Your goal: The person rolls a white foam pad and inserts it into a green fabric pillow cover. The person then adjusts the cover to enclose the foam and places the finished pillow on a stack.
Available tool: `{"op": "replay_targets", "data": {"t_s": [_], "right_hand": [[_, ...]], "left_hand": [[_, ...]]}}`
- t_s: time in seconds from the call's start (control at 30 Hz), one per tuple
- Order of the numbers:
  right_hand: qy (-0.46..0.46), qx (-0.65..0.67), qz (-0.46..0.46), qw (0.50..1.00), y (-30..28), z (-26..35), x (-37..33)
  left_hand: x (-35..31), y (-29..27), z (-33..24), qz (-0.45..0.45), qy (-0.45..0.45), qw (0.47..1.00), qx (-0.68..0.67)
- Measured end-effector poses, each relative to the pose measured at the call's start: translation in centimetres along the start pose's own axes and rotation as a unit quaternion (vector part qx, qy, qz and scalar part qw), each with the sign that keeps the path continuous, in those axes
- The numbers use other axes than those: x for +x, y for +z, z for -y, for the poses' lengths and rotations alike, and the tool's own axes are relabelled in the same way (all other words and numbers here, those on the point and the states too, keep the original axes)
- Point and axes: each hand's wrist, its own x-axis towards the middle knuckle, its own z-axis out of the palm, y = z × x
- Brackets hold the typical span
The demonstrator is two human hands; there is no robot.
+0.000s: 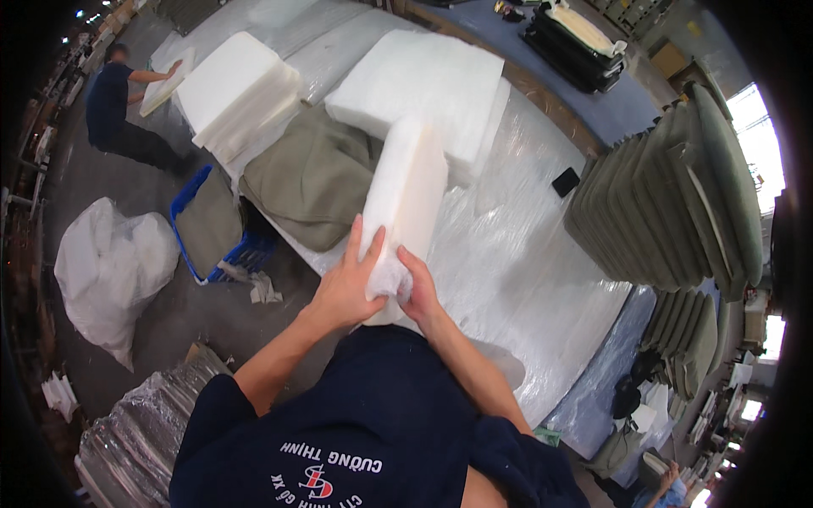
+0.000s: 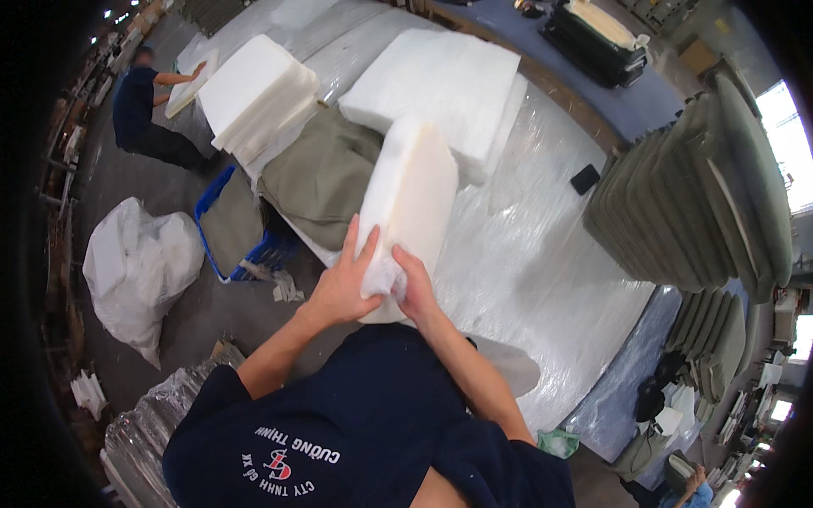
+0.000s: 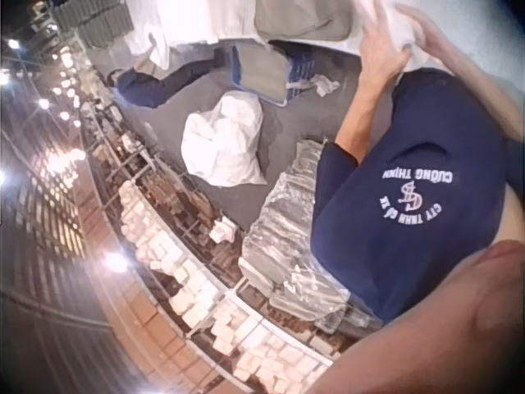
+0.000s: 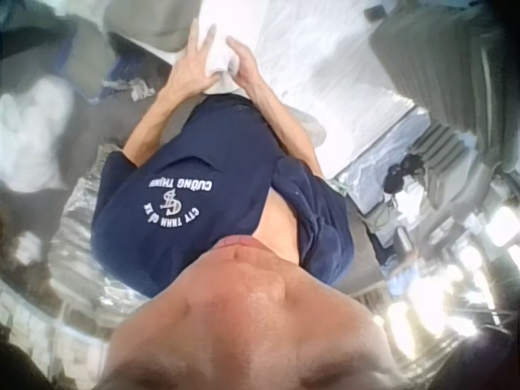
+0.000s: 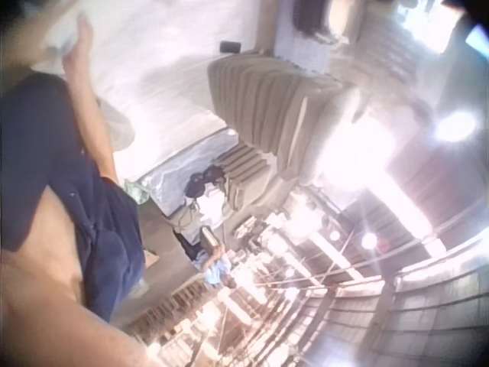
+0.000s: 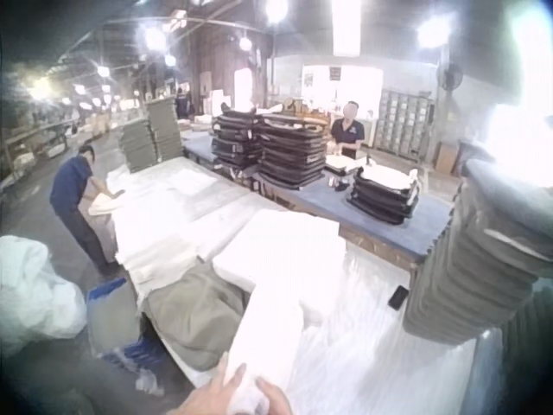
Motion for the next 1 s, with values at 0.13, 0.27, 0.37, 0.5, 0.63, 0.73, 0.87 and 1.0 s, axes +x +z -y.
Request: {"op": "replay_targets", "data": {"t_s": [0.13,0.27,0.37,0.5,0.63,0.73,0.87,1.0], "right_hand": [[-0.056,0.210,0.071,0.973,-6.4,-1.3,2.3],[-0.186,0.101,0.051,0.976,-9.6,5.5,-0.6],[-0.129,-0.247,-0.074,0.957,-1.5,8.3,-4.8],[-0.190,-0.611,0.094,0.763,1.3,6.5,-4.4],[-0.152,-0.819,0.112,0.542,6.6,5.3,-4.9],[-0.148,-0.782,0.106,0.596,4.2,3.4,-4.5],[-0.202,-0.750,0.080,0.625,1.0,0.1,-7.7],[-0.085,-0.631,0.026,0.771,0.4,1.7,-10.1]], "left_hand": [[-0.4,0.6,-0.2,-0.035,0.028,0.999,-0.006],[-1.2,-0.2,1.1,-0.024,-0.023,0.999,-0.024],[-2.0,0.4,2.9,-0.038,-0.007,0.999,-0.034],[-1.9,0.1,2.1,-0.040,0.053,0.997,-0.034],[-2.1,1.0,1.2,-0.068,0.130,0.989,0.002],[-1.7,1.4,1.3,-0.057,0.073,0.996,0.014],[-2.9,1.9,0.9,-0.026,0.074,0.997,0.008],[-2.4,3.5,-1.3,-0.068,0.099,0.993,-0.003]]}}
